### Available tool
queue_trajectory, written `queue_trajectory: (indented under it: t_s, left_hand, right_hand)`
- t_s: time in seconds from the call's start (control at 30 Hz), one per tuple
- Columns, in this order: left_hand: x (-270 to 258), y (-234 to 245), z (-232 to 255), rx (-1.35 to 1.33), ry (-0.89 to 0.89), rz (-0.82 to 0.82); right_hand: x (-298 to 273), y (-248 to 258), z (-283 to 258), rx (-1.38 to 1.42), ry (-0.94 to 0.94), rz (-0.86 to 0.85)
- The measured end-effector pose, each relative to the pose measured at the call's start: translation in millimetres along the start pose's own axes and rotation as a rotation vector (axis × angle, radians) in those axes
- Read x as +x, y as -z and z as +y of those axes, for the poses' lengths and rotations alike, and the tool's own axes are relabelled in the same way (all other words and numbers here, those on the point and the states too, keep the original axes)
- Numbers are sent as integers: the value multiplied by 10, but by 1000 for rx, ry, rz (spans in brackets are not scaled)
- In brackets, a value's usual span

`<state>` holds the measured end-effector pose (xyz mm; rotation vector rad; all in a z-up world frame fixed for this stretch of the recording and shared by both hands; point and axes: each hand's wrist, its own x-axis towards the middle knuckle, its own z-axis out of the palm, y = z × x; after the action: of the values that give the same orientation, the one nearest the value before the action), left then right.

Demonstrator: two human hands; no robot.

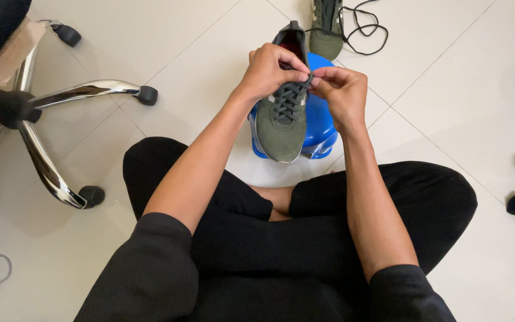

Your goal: The person removes the laces from a pair of green sneakers and then re-laces them. They thread the laces through the eyelets, pull them tight, and tie a knot, repeating the process for both shoes.

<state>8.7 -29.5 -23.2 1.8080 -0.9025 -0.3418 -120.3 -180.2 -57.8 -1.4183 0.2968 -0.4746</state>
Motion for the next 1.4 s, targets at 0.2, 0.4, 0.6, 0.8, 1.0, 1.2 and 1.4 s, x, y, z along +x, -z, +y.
queue_trajectory:
  t_s: [0.2,0.4,0.6,0.8,1.0,1.2,1.4]
  left_hand:
    - [15,74,62,93,-45,4]
    - [5,109,13,97,-22,-87]
    - [-63,174,-47,71,-60,-175]
    - [-101,291,-10,146,-116,-298]
    - [-144,322,22,181,-146,-292]
    - [-193,446,36,97,-142,-361]
    - [-244,460,-13,142,-214,-338]
  right_hand:
    - [-39,7,-147,-203,49,-36]
    - [-82,-70,-258,-406,167,-9]
    - [-60,-37,-282,-416,134,-27]
    - [-8,357,-448,-462,84,31]
    - [-117,905,-797,-461,125,281]
    - [-107,1240,-667,-472,121,387]
    - [-92,1684,-508,-315,353,495]
